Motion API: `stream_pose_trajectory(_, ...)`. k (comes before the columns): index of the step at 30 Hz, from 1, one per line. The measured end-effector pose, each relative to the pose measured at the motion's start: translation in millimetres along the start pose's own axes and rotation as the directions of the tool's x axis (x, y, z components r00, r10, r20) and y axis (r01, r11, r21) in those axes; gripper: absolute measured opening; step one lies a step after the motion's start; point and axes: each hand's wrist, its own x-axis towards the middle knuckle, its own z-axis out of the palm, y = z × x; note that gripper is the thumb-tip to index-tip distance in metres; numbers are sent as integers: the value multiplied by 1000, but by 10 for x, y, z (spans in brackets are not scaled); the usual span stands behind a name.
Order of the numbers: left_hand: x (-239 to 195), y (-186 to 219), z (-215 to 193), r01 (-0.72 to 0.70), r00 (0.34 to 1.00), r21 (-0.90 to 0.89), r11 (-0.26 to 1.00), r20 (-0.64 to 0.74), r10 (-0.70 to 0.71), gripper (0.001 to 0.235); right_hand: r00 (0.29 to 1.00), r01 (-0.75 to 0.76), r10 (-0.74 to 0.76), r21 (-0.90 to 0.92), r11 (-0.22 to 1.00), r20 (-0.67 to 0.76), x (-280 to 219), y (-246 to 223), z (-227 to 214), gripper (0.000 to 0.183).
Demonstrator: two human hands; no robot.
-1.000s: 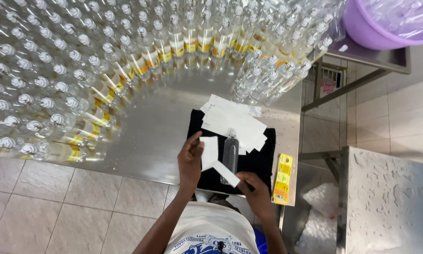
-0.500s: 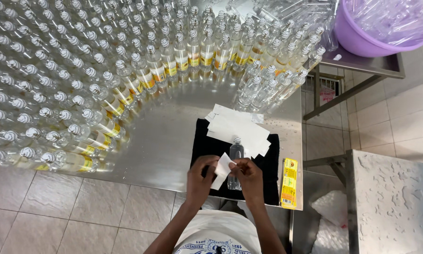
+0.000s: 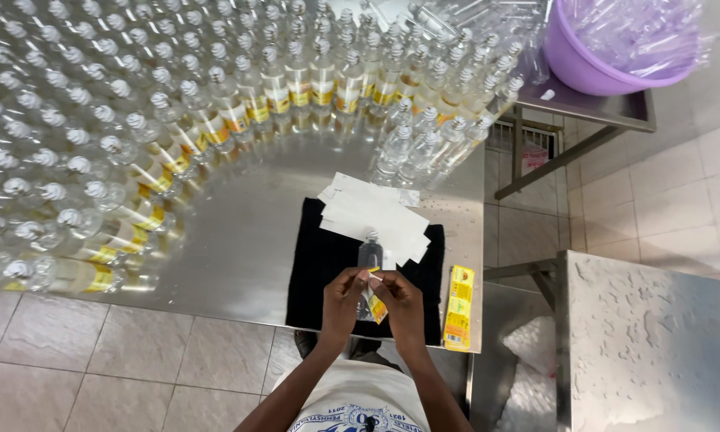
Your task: The person stands at a stainless steel table and applies yellow labels to clear plastic bottles. They pick up a bottle, wrap a label around it, and place it on the table among other labeled bottles. The person also handles stacks of white paper and disposes of them in a blue bin.
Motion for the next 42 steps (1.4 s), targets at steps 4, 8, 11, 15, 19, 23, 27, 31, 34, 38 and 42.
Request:
stream_pose_trajectory(4, 100, -320, 296, 162, 981, -316, 935, -50, -186, 23, 997, -57, 63, 104, 993, -52, 120, 316, -264, 10)
stream_pose_trajectory(8, 419, -429, 612, 268, 940, -418, 868, -85, -331, 28, 977, -127, 171, 299, 946, -128, 242, 570, -638, 12)
stream_pose_trajectory(11, 987, -500, 753, 155, 948, -555, 818, -149, -281, 7, 960, -33, 172, 519, 854, -223, 333, 727, -1045, 12)
stream_pose_trajectory(15, 1763, -315, 763, 83, 930, -489, 868, -275, -244, 32, 918, 159, 142, 672, 724, -370, 414, 800, -1709, 15)
stream_pose_trajectory(19, 2215, -406, 754, 95, 888, -22, 995, -451, -94, 28, 890, 177, 116, 569, 803, -441, 435, 741, -2149, 10)
stream_pose_trajectory(23, 2116, -547, 703, 48, 890, 455, 889, -424, 169, 85, 882, 173, 105, 523, 835, -460, 458, 484, -2103, 14)
stream_pose_trajectory(27, 1272, -531, 1128, -130, 981, -149, 980, -164, 105, 96, 917, 102, 129, 533, 840, -378, 556, 629, -1993, 17)
stream_pose_trajectory(31, 324, -590, 1252, -513, 858, 461, 724, 308, 412, 59, 934, 57, 145, 538, 841, -326, 522, 420, -1540, 17)
stream_pose_trajectory(34, 85, -592, 1288, -317, 947, 394, 863, 188, 262, 45, 953, -50, 164, 400, 915, -256, 342, 193, -1203, 19)
stream_pose_trajectory(38, 188, -647, 984, 18, 982, 142, 990, -189, 9, 14, 998, 0, -7, 104, 995, 69, 180, -77, -1004, 43)
stream_pose_trajectory(42, 203, -295, 669, 317, 816, -423, 849, -335, -471, 29, 971, -175, 194, 135, 975, -141, 8, 588, -946, 31)
